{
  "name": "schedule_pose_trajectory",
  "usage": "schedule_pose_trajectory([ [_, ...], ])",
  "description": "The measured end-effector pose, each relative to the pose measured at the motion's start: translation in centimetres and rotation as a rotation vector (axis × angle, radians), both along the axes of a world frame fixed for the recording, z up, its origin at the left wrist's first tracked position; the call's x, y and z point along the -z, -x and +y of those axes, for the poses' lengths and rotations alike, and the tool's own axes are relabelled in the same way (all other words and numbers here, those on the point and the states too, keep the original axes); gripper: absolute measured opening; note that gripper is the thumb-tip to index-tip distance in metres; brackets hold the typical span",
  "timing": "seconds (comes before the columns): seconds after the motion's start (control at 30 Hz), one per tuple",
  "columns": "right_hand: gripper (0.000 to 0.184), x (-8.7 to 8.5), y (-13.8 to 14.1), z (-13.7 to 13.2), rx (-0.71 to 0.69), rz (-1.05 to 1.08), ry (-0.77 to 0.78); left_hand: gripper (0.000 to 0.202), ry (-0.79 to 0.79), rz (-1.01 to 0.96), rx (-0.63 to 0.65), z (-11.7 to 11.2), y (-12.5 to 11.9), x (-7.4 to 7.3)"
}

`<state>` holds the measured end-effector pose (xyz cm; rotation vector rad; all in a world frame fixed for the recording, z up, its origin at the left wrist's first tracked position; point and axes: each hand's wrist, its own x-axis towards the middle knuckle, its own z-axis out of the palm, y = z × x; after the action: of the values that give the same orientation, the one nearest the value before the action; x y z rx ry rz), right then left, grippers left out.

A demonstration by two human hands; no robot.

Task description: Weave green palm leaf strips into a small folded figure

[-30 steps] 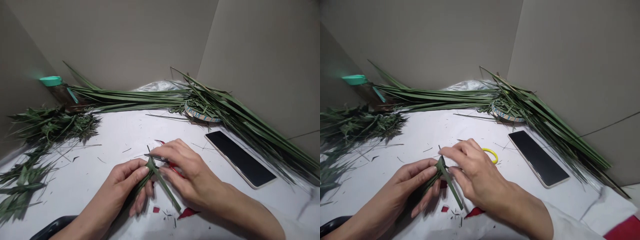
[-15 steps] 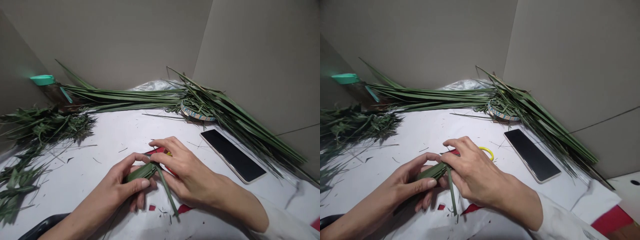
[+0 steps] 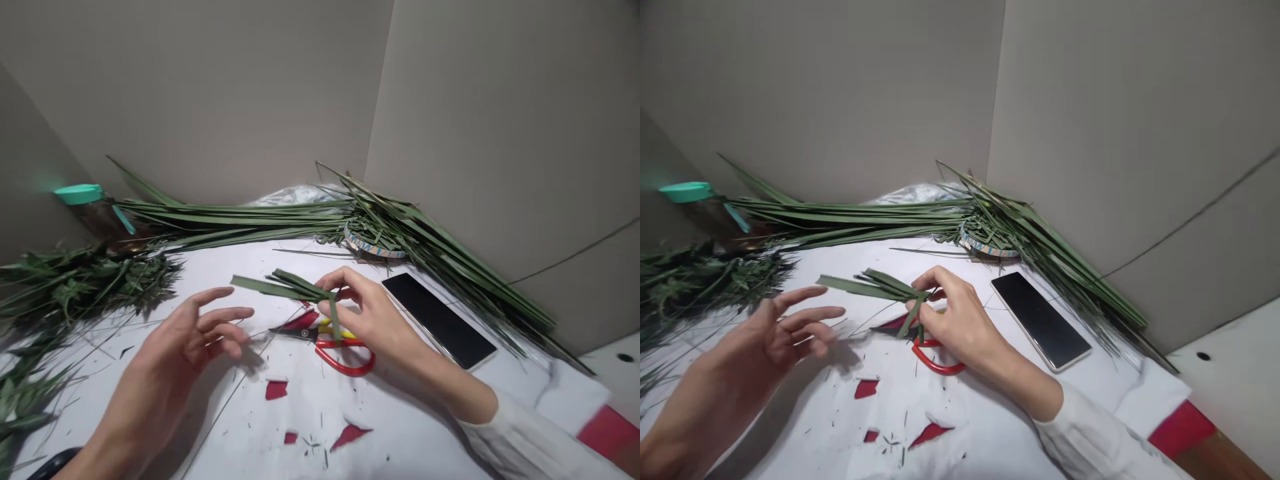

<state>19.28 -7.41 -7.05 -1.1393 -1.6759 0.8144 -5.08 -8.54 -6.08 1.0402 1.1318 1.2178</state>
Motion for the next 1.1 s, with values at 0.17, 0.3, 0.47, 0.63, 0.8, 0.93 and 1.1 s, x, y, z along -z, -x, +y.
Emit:
schedule_pose_trajectory([
  [0.17, 0.033, 0.2, 0.0, 0.2, -0.113, 0.409, 0.308, 0.032, 0.073, 0.029, -0.005, 0.1, -0.2, 1.1],
  [0.3, 0.040, 0.2, 0.2, 0.1, -0.160, 0.489, 0.379, 0.024, 0.142, 0.073, 0.224, -0.7, -1.5, 2.0],
  [0.47, 0.040, 0.0, 1.7, -1.7, -0.268, 0.420, 0.454, 0.029, 0.136, -0.047, 0.321, -1.7, -3.2, 2.2],
  [0.63, 0.026, 0.7, 3.3, -3.3, -0.389, 0.338, 0.484, 0.026, 0.167, -0.152, 0.293, -2.5, -3.9, 2.3],
  [0.8, 0.031, 1.1, 3.1, -2.9, -0.477, 0.197, 0.459, 0.020, 0.165, -0.202, 0.284, -2.9, -3.5, 2.1],
  [0.93, 0.048, 1.3, 3.0, -2.6, -0.530, 0.185, 0.481, 0.015, 0.108, -0.192, 0.312, -2.7, -3.1, 2.2],
  [1.1, 0.054, 2.1, 3.0, -2.3, -0.609, 0.250, 0.521, 0.018, 0.131, -0.170, 0.340, -2.8, -2.7, 2.7],
])
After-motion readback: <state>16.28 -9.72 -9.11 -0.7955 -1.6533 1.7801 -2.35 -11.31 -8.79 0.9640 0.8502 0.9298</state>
